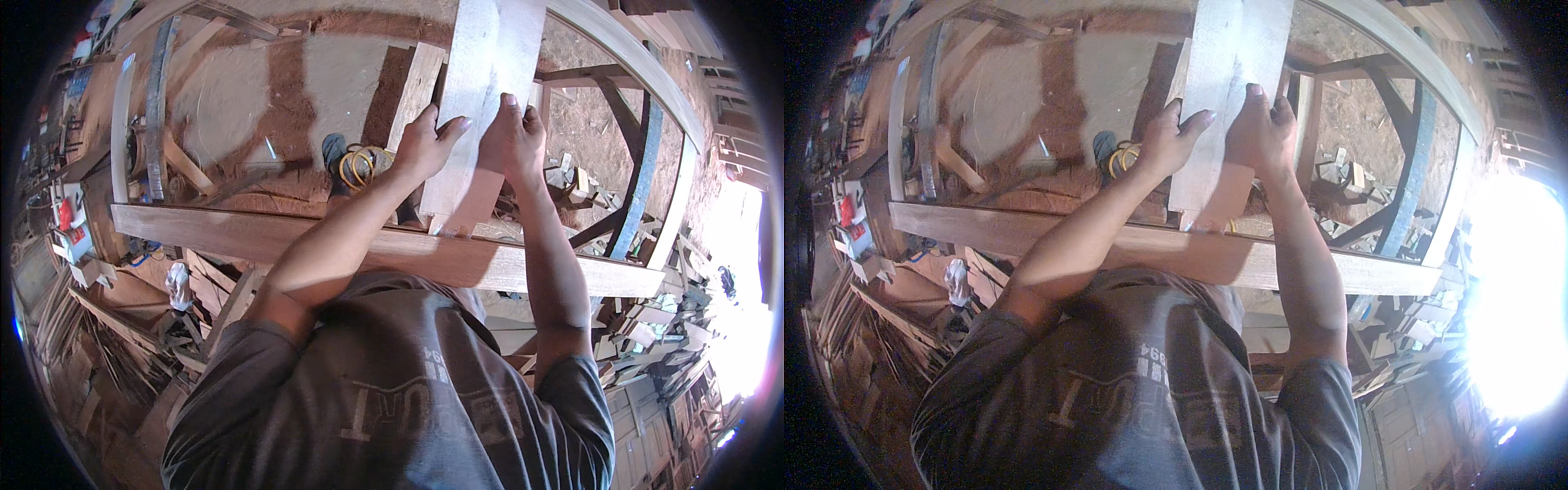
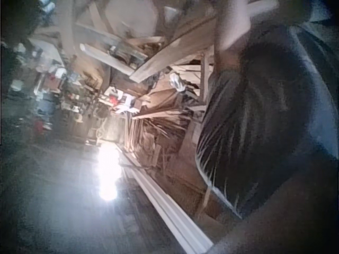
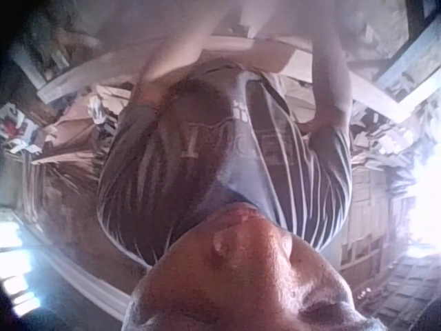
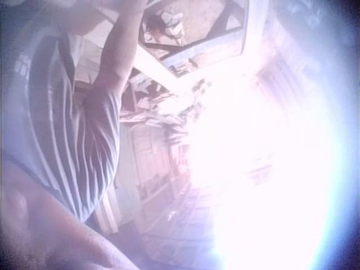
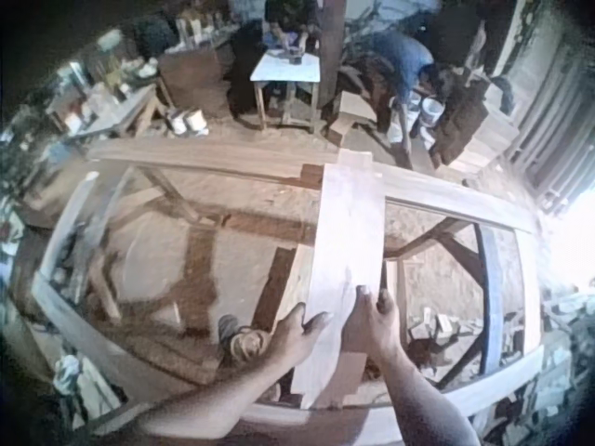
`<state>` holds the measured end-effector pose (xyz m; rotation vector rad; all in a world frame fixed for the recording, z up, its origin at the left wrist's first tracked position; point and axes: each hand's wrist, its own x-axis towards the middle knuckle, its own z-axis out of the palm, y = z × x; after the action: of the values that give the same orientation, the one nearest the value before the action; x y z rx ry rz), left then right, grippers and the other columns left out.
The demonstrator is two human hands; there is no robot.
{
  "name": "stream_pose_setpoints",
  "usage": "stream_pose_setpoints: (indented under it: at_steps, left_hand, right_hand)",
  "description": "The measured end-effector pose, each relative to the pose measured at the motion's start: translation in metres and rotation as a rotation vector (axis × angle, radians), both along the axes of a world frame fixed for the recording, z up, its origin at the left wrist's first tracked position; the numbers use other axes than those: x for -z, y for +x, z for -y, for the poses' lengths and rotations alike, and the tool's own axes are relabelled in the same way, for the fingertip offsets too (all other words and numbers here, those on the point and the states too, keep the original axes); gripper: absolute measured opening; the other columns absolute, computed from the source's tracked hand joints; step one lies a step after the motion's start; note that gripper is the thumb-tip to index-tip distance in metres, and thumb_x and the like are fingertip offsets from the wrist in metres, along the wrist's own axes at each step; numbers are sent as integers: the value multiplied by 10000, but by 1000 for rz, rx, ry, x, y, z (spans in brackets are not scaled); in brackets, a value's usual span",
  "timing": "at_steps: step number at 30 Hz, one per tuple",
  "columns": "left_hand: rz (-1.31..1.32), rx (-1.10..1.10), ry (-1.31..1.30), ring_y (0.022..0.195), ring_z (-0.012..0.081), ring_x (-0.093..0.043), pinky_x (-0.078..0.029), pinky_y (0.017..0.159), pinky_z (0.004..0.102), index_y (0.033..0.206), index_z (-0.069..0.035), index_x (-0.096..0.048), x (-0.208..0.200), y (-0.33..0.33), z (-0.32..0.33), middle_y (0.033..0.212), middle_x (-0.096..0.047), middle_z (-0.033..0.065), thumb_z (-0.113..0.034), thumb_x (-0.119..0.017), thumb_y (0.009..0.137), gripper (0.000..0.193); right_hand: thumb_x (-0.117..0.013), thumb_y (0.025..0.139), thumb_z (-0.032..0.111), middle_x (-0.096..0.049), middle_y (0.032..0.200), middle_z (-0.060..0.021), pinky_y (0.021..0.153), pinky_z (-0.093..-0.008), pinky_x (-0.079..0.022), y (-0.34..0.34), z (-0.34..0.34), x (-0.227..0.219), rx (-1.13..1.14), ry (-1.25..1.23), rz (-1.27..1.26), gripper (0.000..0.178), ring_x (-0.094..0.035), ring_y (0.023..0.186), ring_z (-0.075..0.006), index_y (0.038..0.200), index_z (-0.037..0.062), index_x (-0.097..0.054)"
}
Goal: The person assembles a wooden frame by placing planks into a jig, using a nail gun to fasten them, and smoothing surfaces with a hand plane and sanding block. The person repeatedly positions and secures planks within the frame structure.
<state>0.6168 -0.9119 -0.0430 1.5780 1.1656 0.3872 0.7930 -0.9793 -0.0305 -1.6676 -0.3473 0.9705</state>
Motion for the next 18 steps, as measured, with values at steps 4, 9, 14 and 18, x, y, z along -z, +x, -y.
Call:
stream_pose_setpoints:
  at_steps: [4, 9, 14, 18]
  left_hand:
    - [-79, 2, 20, 1032, 401, -735, -561, 881, 452, 1186, 48, -662, -1, -1, 2, 1086, -742, 269, -472, -719, 968, 567]
    - [-56, -4, -10, 1043, 429, -724, -558, 883, 467, 1168, 59, -657, -1, -3, -1, 1073, -736, 282, -485, -705, 974, 580]
    - [-107, 6, -17, 1072, 436, -714, -558, 893, 472, 1189, 58, -654, 1, -4, -4, 1093, -732, 289, -475, -698, 979, 575]
    - [-62, 8, -12, 1088, 428, -710, -557, 899, 468, 1195, 54, -653, 2, -8, -2, 1096, -731, 291, -476, -703, 974, 577]
  right_hand:
    - [-693, 1018, 407, -677, 909, -53, 684, -259, -495, -1, -3, 2, 15, -55, 26, 486, -620, 813, -105, 1174, -51, -650]
    - [-684, 1009, 463, -688, 917, -78, 729, -288, -511, 0, -3, 12, -39, -81, 145, 551, -635, 834, -131, 1200, -53, -656]
    - [-720, 1015, 400, -687, 988, -26, 707, -236, -492, 2, -4, 24, -29, -85, 52, 442, -610, 852, -75, 1186, -6, -679]
    - [-703, 1016, 432, -652, 949, 0, 718, -243, -457, -2, -5, 27, -51, -68, 202, 459, -549, 833, -84, 1129, -13, -699]
